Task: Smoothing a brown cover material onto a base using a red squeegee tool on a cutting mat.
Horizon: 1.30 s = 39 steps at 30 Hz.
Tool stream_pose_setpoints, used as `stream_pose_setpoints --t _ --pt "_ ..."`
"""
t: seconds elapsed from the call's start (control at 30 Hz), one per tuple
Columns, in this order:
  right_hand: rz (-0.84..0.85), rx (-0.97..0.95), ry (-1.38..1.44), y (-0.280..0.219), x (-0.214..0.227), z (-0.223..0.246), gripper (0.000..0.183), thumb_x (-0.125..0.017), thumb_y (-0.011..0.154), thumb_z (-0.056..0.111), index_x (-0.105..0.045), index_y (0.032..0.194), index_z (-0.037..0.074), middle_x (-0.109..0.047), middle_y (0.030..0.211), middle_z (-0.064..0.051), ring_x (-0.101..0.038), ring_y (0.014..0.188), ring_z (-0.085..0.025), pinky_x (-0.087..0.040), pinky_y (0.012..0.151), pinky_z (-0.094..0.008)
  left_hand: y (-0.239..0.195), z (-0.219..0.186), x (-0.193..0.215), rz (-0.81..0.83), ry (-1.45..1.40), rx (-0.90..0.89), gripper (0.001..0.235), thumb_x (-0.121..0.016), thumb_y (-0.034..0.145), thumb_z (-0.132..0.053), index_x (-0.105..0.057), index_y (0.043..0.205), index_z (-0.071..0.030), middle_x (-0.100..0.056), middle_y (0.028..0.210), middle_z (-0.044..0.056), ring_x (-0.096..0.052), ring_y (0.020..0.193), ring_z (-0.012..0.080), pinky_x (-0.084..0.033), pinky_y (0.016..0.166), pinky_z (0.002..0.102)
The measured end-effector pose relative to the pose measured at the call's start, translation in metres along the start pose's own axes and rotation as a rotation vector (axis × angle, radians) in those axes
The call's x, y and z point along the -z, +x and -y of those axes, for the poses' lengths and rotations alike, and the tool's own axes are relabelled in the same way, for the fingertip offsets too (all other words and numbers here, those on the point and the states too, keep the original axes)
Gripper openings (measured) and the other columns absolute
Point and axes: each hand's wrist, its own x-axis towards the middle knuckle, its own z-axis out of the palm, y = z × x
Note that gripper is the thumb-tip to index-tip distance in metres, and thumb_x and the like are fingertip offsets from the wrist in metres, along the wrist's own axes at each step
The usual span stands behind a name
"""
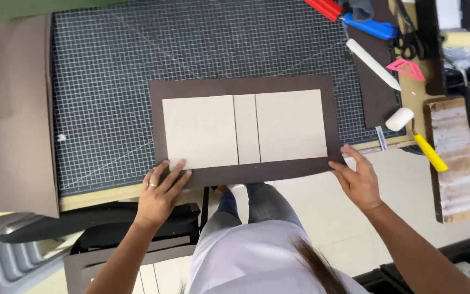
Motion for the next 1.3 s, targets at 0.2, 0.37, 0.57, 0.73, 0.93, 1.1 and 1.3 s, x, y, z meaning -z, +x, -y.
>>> stream_pose_setpoints --t 0.2,0.37,0.57,0.73,0.93,1.1,1.3 --pt "-0.066 -0.029 0.141 0.060 0.064 0.041 0.018 -0.080 0.086 0.015 -0.080 0.102 0.023 -0.051 0.152 -0.014 -0.057 0.131 -0.036 -0.047 0.114 -0.049 0.010 0.001 0.025 -0.089 -0.049 -0.062 0.029 -0.061 0.099 -0.038 -0.069 0.128 -0.037 -0.068 0.132 -0.017 -0.052 0.137 0.0187 -0.029 0.125 0.051" --pt "-0.011 -0.017 0.380 0.115 0.135 0.032 0.010 -0.069 0.096 0.009 -0.074 0.106 0.009 -0.047 0.150 -0.021 -0.047 0.146 -0.035 -0.043 0.123 -0.047 0.069 0.014 0.118 -0.161 -0.232 -0.188 0.033 -0.076 0.088 -0.002 -0.071 0.117 -0.016 -0.076 0.121 0.000 -0.068 0.117 0.0237 -0.037 0.120 0.053" --pt "0.056 -0.021 0.367 0.231 0.193 -0.010 0.004 -0.070 0.102 0.002 -0.069 0.105 -0.001 -0.054 0.149 -0.024 -0.055 0.134 -0.035 -0.049 0.118 -0.047 0.182 0.041 0.236 -0.041 -0.293 -0.041 0.010 -0.065 0.102 -0.012 -0.071 0.108 -0.007 -0.075 0.100 0.006 -0.073 0.090 0.0218 -0.058 0.086 0.042" --pt "0.300 -0.090 0.399 0.331 0.123 -0.079 0.009 -0.072 0.101 0.015 -0.071 0.100 0.006 -0.063 0.135 -0.009 -0.056 0.131 -0.021 -0.040 0.116 -0.037 0.280 0.081 0.196 0.336 -0.467 0.355 0.018 -0.061 0.103 -0.022 -0.076 0.106 -0.013 -0.078 0.107 -0.003 -0.068 0.098 0.0148 -0.047 0.091 0.030" --pt "0.068 -0.188 0.308 0.367 -0.062 -0.168 0.035 -0.086 0.092 0.024 -0.075 0.125 0.018 -0.059 0.115 -0.011 -0.066 0.094 -0.027 -0.054 0.086 -0.039 0.285 0.085 -0.003 -0.057 -0.085 0.451 0.059 -0.074 0.097 -0.025 -0.056 0.152 -0.013 -0.053 0.150 0.019 -0.043 0.128 0.0460 -0.039 0.098 0.059" --pt "-0.114 -0.029 -0.323 0.369 -0.132 -0.194 0.046 -0.084 0.098 0.028 -0.073 0.136 0.006 -0.065 0.109 -0.015 -0.065 0.101 -0.037 -0.051 0.087 -0.051 0.219 -0.071 -0.039 0.159 -0.038 0.163 0.071 -0.076 0.086 -0.042 -0.054 0.150 -0.022 -0.042 0.161 0.014 -0.032 0.151 0.0427 -0.031 0.118 0.063" --pt "0.011 -0.265 -0.209 0.383 -0.156 -0.238 0.046 -0.096 0.086 0.035 -0.075 0.122 0.014 -0.061 0.117 -0.016 -0.062 0.112 -0.043 -0.046 0.099 -0.056 0.156 -0.122 -0.052 0.256 -0.130 0.098 0.066 -0.042 0.106 -0.047 -0.025 0.165 -0.022 -0.016 0.173 0.012 -0.010 0.159 0.0355 -0.011 0.126 0.054"
